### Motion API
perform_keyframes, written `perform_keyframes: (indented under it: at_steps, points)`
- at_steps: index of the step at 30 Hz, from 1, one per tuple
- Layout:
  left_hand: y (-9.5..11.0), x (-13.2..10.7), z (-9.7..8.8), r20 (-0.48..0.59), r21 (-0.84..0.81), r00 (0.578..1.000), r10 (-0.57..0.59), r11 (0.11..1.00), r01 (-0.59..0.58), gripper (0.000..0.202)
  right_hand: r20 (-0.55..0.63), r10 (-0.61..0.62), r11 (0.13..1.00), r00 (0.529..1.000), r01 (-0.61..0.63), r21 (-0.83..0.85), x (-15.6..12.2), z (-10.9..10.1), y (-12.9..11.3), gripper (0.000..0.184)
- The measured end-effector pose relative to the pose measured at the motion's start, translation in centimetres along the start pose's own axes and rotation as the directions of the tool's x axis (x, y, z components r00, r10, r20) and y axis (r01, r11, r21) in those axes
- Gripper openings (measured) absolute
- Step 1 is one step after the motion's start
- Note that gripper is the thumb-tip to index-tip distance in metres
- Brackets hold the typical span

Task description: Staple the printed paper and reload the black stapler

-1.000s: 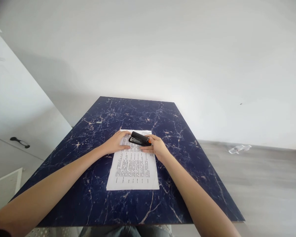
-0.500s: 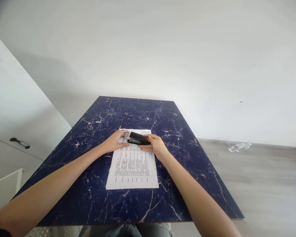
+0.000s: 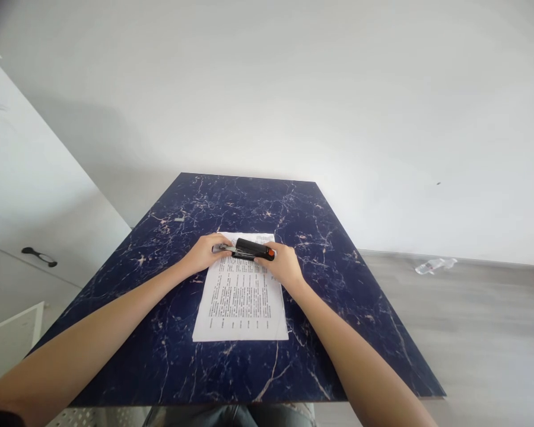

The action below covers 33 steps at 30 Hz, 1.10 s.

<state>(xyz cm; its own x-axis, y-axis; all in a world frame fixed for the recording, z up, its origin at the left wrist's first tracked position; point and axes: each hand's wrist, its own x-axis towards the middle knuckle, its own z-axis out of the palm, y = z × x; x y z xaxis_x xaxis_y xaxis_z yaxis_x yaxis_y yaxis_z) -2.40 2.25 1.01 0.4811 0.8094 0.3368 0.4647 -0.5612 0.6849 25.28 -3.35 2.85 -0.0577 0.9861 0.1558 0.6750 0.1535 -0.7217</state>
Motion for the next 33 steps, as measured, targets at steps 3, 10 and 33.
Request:
perform_keyframes:
  at_steps: [3,10,33]
  points:
    - [0.4,-0.1,-0.4,-0.016,0.002,1.0,-0.002,1.0,0.002,0.025,-0.06,-0.081,0.995,0.995,0.077,-0.066,0.1,0.0,0.1,0.02]
    - [1.7,-0.6,0.0,-0.275,-0.349,0.955,-0.109,0.937,0.007,0.04,-0.233,-0.353,0.935,0.906,0.331,-0.129,-0.7,-0.6,-1.3,0.017]
    - [1.4,-0.5,2.9,-0.239,-0.87,0.892,-0.383,0.493,-0.021,0.024,-0.443,-0.416,0.908,0.794,0.33,-0.26,-1.9,0.2,-2.6,0.018]
